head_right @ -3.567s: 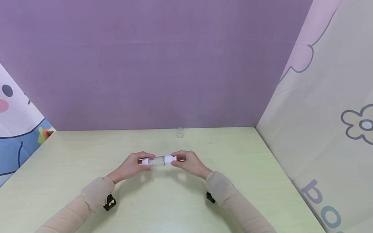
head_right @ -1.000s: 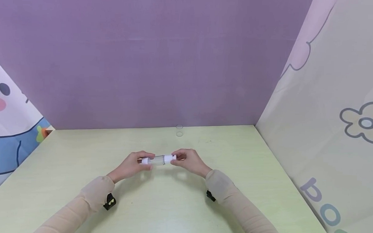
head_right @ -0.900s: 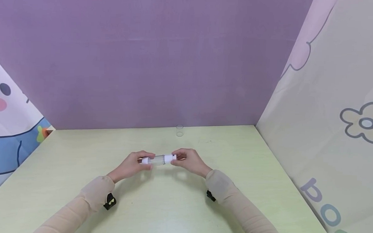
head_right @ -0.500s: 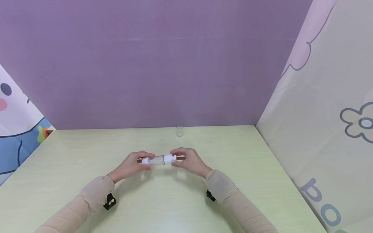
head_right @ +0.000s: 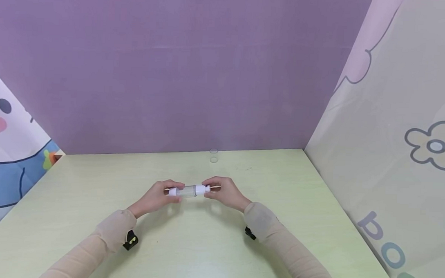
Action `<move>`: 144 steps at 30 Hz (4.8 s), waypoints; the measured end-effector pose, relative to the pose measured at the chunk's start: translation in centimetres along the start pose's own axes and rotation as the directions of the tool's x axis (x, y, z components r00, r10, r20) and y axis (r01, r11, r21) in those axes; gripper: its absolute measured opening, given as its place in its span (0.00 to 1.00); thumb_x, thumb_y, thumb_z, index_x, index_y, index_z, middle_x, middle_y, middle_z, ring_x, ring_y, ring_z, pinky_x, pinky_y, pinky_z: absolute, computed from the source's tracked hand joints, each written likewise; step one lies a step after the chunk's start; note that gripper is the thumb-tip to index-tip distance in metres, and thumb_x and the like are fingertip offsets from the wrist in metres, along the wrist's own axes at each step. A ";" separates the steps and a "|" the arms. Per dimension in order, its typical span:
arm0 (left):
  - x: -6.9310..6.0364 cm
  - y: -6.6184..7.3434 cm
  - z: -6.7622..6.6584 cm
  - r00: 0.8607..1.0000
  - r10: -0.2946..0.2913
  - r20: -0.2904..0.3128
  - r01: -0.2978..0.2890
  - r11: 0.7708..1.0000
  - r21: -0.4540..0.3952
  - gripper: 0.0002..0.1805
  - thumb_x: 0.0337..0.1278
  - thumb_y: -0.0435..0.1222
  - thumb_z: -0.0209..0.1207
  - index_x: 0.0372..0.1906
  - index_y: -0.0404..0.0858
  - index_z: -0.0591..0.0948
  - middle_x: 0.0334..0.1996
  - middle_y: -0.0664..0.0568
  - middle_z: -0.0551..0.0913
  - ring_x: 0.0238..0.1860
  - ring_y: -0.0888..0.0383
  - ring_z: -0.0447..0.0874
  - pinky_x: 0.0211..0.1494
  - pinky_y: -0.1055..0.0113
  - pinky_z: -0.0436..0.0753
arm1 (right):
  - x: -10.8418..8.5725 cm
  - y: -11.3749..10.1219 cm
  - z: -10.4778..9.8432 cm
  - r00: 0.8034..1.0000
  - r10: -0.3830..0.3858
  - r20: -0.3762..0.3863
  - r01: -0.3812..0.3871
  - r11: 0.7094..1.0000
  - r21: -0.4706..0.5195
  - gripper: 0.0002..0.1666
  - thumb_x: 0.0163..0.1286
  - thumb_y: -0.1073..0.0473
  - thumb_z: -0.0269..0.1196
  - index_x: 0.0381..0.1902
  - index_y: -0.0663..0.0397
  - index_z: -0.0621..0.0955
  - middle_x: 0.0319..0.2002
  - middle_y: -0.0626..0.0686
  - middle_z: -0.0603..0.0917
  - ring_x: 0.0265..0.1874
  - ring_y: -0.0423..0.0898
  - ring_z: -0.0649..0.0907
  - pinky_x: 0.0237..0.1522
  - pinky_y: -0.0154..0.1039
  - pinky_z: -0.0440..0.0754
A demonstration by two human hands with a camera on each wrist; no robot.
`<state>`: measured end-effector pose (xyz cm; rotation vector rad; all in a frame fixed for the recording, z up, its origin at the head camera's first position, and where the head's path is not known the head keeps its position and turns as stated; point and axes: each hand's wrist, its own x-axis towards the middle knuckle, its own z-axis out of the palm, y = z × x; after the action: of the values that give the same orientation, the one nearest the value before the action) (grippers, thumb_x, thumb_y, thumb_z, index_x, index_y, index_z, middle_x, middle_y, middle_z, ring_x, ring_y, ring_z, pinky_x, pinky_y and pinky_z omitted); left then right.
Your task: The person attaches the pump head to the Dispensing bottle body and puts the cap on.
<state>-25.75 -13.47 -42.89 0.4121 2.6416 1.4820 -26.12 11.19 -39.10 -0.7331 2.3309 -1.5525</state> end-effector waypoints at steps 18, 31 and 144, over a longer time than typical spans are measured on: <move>-0.3 0.4 0.2 1.000 -0.004 -0.005 0.004 1.000 0.013 0.22 0.42 0.32 0.67 0.49 0.40 0.81 0.50 0.47 0.80 0.47 0.51 0.79 0.51 0.59 0.79 | 0.7 2.6 0.0 1.000 -0.006 -0.025 0.005 0.999 -0.033 0.19 0.57 0.68 0.64 0.48 0.61 0.79 0.49 0.60 0.80 0.48 0.54 0.80 0.46 0.35 0.81; -0.3 0.4 0.1 1.000 -0.004 -0.002 0.004 1.000 0.005 0.22 0.43 0.32 0.67 0.49 0.39 0.80 0.49 0.47 0.80 0.48 0.51 0.78 0.52 0.58 0.78 | 0.8 2.7 0.1 0.999 0.028 -0.045 -0.030 0.999 -0.038 0.19 0.60 0.64 0.63 0.50 0.61 0.79 0.49 0.62 0.80 0.47 0.54 0.81 0.44 0.36 0.82; 0.0 -0.2 0.6 1.000 -0.008 -0.004 0.008 1.000 -0.015 0.22 0.43 0.30 0.67 0.49 0.39 0.80 0.49 0.46 0.80 0.49 0.48 0.78 0.53 0.57 0.78 | 0.8 3.4 -0.1 0.998 0.058 -0.033 -0.060 0.995 -0.077 0.19 0.59 0.60 0.64 0.49 0.58 0.79 0.43 0.57 0.83 0.43 0.49 0.82 0.42 0.36 0.82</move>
<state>-25.69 -13.04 -43.37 0.3970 2.6304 1.5006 -27.75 11.84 -42.08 -0.6559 2.4250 -1.4656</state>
